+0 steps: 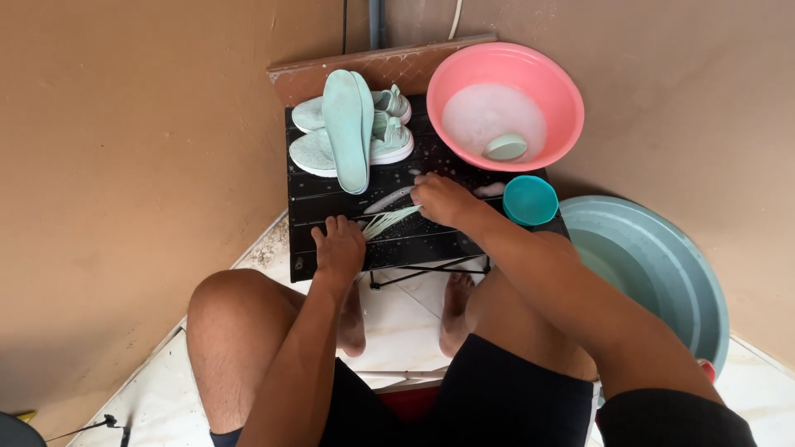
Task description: The person unties and removes shoelaces from a pair of light blue sneakers. They then scrub the shoelaces with a brush using soapy water from a pink basin, rinse them with water from a blue cup, and finally place the clean shoelaces back into the sneakers.
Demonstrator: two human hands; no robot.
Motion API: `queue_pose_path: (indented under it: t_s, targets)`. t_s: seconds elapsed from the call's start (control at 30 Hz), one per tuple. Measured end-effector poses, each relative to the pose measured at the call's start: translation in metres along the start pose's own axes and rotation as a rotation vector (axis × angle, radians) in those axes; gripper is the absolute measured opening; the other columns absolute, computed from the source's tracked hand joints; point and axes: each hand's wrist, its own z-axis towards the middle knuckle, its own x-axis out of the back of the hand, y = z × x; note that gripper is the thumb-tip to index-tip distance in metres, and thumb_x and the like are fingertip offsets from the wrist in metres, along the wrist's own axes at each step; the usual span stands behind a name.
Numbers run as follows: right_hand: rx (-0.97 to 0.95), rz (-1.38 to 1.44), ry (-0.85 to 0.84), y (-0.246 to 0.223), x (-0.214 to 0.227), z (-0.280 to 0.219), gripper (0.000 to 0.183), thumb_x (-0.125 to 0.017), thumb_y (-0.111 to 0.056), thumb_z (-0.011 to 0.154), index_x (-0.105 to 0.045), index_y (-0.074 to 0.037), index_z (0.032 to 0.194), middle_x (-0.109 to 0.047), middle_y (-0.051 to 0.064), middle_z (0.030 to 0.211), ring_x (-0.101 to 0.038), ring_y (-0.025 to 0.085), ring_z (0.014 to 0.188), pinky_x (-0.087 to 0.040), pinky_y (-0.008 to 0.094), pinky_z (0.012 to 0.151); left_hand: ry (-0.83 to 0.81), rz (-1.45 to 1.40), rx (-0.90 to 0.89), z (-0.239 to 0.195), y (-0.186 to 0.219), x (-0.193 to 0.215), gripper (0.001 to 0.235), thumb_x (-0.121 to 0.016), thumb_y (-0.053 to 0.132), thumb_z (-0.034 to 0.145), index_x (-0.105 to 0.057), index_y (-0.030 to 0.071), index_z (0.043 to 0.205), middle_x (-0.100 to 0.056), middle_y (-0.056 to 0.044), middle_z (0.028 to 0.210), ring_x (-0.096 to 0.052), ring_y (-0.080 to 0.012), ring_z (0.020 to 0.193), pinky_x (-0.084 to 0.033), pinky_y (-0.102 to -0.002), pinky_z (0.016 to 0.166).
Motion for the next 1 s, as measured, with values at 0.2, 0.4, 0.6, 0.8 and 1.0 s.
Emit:
queue_pose_path:
  t_s: [0.2, 0.4, 0.6, 0.8, 1.0]
  targets:
    - [0.144, -0.022, 0.035, -0.054, 0.052, -0.003, 0.021, -0.085, -0.028, 0.101, -0.074, -0.009, 0.101, -0.06, 0.006, 0.102, -0.062, 0.03, 0.093, -0.055, 0.043, 0.071, -0.008, -0.063, 0.001, 0.008, 0.0, -0.024, 0.061, -0.049, 0.031, 0.134, -0.041, -0.004, 0.182, -0.054, -0.034, 0.169, -0.041, -0.0563, 0.171, -0.027, -0.086, 0.137]
    - [0.057, 0.148, 0.06, -0.094, 0.102, -0.014, 0.017, -0.084, -0.021, 0.103, -0.073, -0.008, 0.103, -0.064, 0.007, 0.096, -0.069, 0.032, 0.09, -0.055, 0.041, 0.068, 0.014, -0.297, 0.109, 0.036, -0.035, -0.074, 0.076, -0.045, 0.044, 0.136, -0.031, -0.009, 0.189, -0.066, -0.041, 0.161, -0.049, -0.0583, 0.171, -0.018, -0.097, 0.139]
    - [-0.017, 0.285, -0.041, -0.087, 0.104, -0.012, 0.021, -0.089, -0.021, 0.103, -0.075, -0.006, 0.097, -0.067, 0.008, 0.097, -0.071, 0.03, 0.091, -0.058, 0.042, 0.07, -0.005, -0.366, 0.193, -0.004, -0.012, 0.045, 0.079, -0.091, 0.06, 0.106, -0.076, -0.003, 0.151, -0.081, -0.029, 0.138, -0.064, -0.052, 0.156, -0.026, -0.097, 0.133]
    - [0.011, 0.138, -0.027, -0.093, 0.11, -0.012, 0.022, -0.089, -0.018, 0.101, -0.074, -0.007, 0.09, -0.066, 0.008, 0.091, -0.072, 0.033, 0.087, -0.057, 0.043, 0.065, 0.039, -0.308, 0.146, 0.015, -0.015, 0.006, 0.046, -0.092, 0.052, 0.106, -0.084, 0.009, 0.118, -0.08, -0.017, 0.117, -0.067, -0.0435, 0.14, -0.033, -0.092, 0.126]
    - [-0.093, 0.227, -0.056, -0.107, 0.128, -0.01, 0.018, -0.084, -0.017, 0.106, -0.075, -0.014, 0.091, -0.067, 0.002, 0.085, -0.072, 0.025, 0.083, -0.058, 0.04, 0.071, 0.001, -0.224, 0.01, -0.008, -0.018, 0.023, 0.055, -0.056, 0.043, 0.132, -0.061, -0.003, 0.162, -0.069, -0.03, 0.142, -0.058, -0.0508, 0.151, -0.042, -0.081, 0.122]
